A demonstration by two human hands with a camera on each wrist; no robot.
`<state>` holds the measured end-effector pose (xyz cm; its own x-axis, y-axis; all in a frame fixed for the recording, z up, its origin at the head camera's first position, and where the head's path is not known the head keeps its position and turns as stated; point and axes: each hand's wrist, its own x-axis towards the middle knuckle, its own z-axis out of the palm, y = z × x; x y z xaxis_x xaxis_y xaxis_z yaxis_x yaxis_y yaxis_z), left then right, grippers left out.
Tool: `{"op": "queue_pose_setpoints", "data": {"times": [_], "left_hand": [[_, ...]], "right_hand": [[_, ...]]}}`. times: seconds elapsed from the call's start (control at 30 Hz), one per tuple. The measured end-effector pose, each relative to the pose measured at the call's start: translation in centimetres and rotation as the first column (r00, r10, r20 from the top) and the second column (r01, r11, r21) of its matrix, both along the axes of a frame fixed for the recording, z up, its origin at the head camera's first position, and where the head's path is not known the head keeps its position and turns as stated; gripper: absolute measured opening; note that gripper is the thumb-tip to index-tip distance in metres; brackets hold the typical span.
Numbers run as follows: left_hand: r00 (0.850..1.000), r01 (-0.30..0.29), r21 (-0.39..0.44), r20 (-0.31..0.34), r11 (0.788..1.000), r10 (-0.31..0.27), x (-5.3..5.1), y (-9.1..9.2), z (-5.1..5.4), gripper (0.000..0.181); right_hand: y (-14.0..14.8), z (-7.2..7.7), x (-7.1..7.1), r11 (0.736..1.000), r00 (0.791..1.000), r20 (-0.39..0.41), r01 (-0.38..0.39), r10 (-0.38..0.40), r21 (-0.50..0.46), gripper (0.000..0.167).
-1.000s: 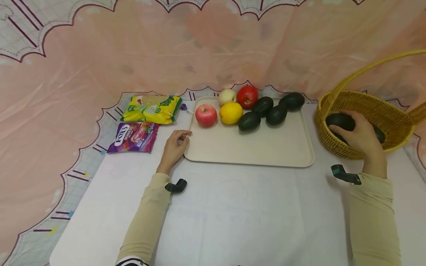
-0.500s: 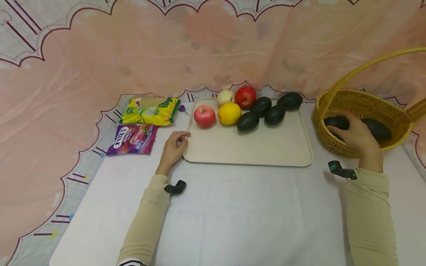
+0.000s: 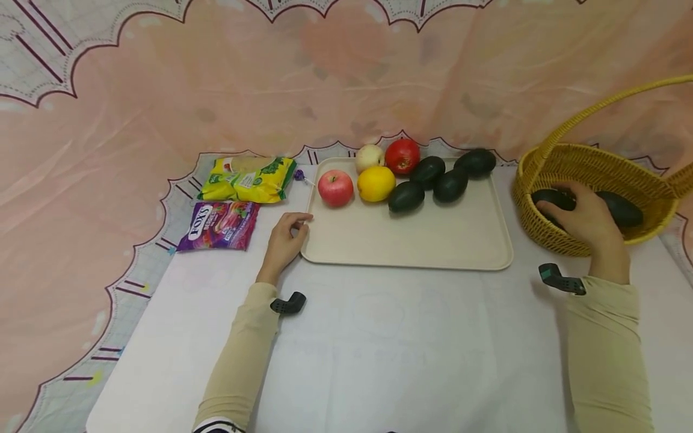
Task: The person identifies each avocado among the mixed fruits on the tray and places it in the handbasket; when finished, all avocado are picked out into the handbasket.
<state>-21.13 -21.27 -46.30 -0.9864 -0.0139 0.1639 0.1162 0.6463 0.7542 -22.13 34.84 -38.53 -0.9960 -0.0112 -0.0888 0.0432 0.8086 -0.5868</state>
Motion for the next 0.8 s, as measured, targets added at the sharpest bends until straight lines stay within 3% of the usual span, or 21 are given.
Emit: {"op": "queue_pose_setpoints", "data": {"times": [0.3,0.6,0.8], "left_hand": [[1.000,0.002,0.016,0.006,1.000,-0.002,-0.1,0.3,-0.2,0.026],[1.000,-0.008,0.002,0.007,1.000,0.008,-0.1,0.0,-0.3,0.026],[1.000,-0.002,0.016,0.008,1.000,0.002,0.0,0.1,-0.2,0.026]], "right_hand": [[-0.8,0.8,0.9,0.998,0.989,-0.143,0.039,-0.047,-0.052,0.063],[-2.9,0.9,1.1,0.993,0.937,-0.341,0.047,-0.082,-0.108,0.039],[-4.4,1.1,1.2,0.987,0.900,-0.434,-0.036,-0.037,-0.160,0.029]]}}
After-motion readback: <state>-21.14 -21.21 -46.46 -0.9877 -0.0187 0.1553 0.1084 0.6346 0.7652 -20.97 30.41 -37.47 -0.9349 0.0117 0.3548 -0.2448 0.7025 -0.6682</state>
